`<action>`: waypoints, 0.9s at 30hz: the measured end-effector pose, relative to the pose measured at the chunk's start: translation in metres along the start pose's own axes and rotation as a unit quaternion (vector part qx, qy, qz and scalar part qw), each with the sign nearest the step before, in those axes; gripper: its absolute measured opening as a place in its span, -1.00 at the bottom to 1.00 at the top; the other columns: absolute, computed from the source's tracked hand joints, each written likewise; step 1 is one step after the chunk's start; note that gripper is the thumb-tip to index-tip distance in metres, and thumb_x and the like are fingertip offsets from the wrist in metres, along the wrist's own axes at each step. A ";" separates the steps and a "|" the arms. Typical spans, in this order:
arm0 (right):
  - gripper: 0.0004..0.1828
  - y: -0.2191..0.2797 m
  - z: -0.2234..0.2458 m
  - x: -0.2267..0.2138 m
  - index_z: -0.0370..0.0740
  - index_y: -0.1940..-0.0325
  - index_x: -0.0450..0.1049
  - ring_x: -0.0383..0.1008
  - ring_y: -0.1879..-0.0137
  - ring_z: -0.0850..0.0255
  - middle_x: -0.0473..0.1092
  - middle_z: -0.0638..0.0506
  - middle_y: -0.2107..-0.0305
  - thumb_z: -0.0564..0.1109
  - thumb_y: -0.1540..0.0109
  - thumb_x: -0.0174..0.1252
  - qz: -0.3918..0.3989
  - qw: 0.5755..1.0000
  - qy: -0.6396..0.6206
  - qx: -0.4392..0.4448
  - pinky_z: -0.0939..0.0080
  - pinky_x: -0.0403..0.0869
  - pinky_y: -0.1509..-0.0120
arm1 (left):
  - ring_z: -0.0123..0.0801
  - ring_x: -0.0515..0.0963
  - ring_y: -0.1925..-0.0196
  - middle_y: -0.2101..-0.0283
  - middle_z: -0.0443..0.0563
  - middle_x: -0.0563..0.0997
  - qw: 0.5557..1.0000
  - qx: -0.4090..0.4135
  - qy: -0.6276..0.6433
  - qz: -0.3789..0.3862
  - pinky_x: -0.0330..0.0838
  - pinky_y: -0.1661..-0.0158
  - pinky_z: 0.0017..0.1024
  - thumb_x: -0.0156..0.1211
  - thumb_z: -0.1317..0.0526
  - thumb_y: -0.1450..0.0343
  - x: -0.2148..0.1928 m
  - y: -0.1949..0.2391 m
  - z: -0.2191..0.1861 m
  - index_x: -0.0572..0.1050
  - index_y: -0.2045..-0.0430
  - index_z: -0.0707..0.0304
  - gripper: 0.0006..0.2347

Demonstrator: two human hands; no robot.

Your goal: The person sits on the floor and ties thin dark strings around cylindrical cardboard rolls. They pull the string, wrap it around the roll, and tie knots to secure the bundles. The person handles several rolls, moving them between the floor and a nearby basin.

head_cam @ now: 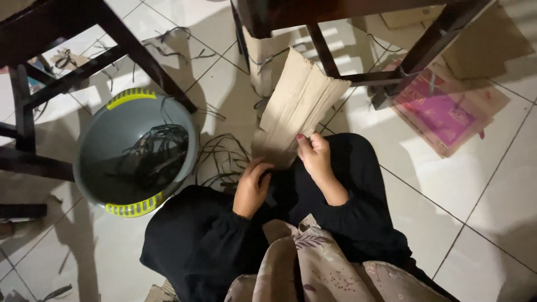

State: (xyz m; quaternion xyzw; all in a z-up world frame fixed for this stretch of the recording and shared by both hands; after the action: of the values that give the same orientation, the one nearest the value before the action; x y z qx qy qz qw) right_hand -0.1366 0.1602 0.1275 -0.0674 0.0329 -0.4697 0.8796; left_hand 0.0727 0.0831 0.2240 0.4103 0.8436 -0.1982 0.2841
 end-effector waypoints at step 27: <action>-0.78 0.033 0.038 0.131 -0.20 0.43 0.52 0.30 0.58 0.32 0.31 0.09 0.74 -0.24 -0.33 0.25 0.182 0.955 0.134 -0.189 0.38 0.35 0.51 | 0.06 0.58 -0.17 -0.04 0.13 0.61 0.977 0.009 0.007 -0.213 0.40 -0.18 -0.01 0.24 0.41 -0.37 -0.059 0.102 0.018 0.61 0.17 0.14 -0.79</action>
State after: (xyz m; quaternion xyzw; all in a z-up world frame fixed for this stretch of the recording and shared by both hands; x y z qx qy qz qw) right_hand -0.0318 0.0730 0.1604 -0.1618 0.2509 -0.2914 0.9088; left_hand 0.1901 0.0989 0.2377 0.2251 0.9117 -0.2594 0.2257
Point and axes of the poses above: each hand's wrist, its own y-axis away from the middle knuckle, its own x-axis out of the palm, z = x × y, the point moved 9 cm from there along -y, towards the middle knuckle
